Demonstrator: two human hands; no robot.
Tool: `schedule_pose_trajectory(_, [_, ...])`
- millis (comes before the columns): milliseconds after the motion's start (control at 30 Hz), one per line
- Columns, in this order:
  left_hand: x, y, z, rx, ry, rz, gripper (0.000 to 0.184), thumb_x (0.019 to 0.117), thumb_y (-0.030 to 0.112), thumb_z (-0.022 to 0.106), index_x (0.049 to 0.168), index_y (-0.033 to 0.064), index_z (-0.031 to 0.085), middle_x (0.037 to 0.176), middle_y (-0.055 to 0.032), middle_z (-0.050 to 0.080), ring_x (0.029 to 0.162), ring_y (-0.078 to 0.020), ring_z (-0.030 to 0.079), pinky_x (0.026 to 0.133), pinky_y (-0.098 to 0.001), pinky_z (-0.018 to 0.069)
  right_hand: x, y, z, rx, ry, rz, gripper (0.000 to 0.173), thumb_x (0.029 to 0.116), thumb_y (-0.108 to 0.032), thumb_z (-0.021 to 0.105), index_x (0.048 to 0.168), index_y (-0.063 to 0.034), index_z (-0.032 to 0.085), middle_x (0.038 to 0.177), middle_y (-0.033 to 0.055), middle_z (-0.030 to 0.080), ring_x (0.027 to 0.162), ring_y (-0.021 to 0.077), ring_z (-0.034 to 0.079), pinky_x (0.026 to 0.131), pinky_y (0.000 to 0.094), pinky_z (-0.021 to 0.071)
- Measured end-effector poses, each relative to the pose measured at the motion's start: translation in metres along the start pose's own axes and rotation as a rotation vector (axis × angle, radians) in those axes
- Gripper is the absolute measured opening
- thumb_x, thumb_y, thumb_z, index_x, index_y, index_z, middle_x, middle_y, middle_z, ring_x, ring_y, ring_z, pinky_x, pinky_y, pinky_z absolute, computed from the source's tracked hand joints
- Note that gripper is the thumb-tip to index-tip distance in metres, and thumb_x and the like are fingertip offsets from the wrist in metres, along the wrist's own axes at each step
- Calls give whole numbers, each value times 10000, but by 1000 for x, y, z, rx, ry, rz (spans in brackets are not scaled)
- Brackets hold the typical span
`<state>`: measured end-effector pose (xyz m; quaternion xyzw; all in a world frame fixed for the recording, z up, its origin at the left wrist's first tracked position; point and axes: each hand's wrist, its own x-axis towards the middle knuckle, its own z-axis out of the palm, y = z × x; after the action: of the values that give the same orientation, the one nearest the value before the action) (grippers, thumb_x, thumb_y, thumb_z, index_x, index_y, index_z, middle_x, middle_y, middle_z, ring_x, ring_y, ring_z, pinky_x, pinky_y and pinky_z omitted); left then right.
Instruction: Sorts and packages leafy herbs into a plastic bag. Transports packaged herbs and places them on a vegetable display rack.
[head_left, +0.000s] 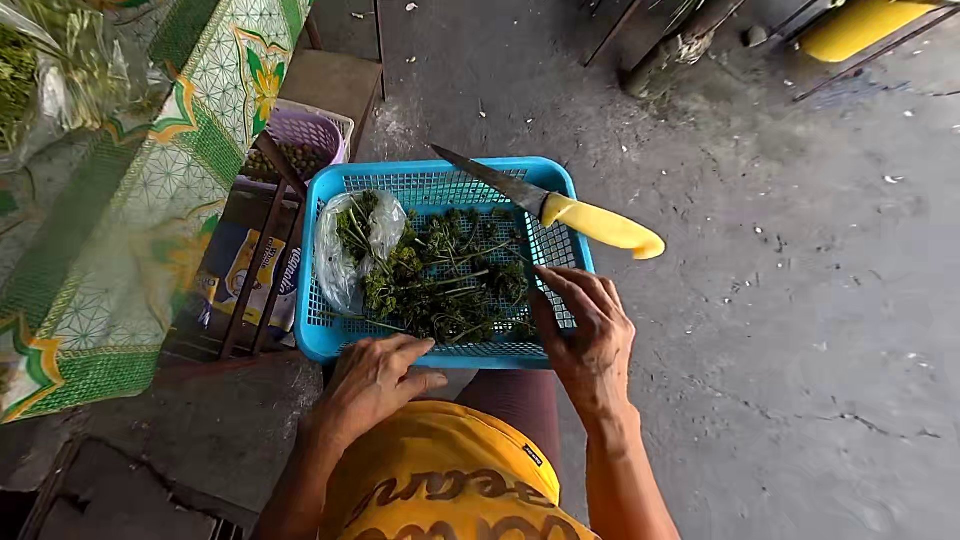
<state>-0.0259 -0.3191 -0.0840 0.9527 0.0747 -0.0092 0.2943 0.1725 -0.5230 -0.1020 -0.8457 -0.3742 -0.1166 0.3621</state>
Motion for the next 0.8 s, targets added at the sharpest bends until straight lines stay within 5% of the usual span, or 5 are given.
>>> schedule_pose_trajectory(167, [34, -11, -49, 30, 305, -71, 336, 1054, 371, 554, 1200, 146, 756, 1221, -22, 721, 1074, -164, 705, 894, -423, 590, -26, -3, 17, 62, -97, 3, 281, 1012, -184, 577, 1190, -71, 763, 1138, 141, 732, 1046, 269, 691, 863, 382, 565])
schedule_pose_trajectory(333, [76, -39, -94, 288, 546, -304, 282, 1034, 318, 580, 1202, 164, 747, 1390, -123, 598, 1310, -355, 503, 1062, -518, 414, -25, -1, 20, 18, -145, 4, 287, 1026, -200, 553, 1195, -93, 760, 1154, 132, 729, 1026, 287, 701, 751, 410, 575])
schedule_pose_trajectory(467, [96, -65, -97, 304, 410, -524, 522, 947, 215, 710, 1421, 89, 530, 1396, -192, 577, 1271, -422, 547, 971, -601, 480, -28, -2, 20, 6, -204, 19, 301, 1035, -238, 537, 1196, -119, 761, 1153, 113, 735, 1011, 299, 707, 700, 435, 565])
schedule_pose_trajectory(567, [92, -69, -102, 273, 397, -574, 459, 992, 135, 608, 1442, 95, 526, 1212, -148, 702, 1112, -361, 666, 916, -591, 509, -23, -3, 15, 94, -272, 57, 309, 1034, -267, 540, 1195, -117, 757, 1155, 111, 729, 980, 273, 713, 719, 425, 579])
schedule_pose_trajectory(800, [70, -55, -102, -691, 532, -372, 321, 1001, 5, 555, 1315, 40, 503, 1029, -64, 672, 878, -132, 697, 786, -310, 601, 53, -46, 18, 280, -344, -141, 270, 987, -196, 591, 1177, -90, 752, 1066, 80, 711, 839, 205, 694, 649, 399, 573])
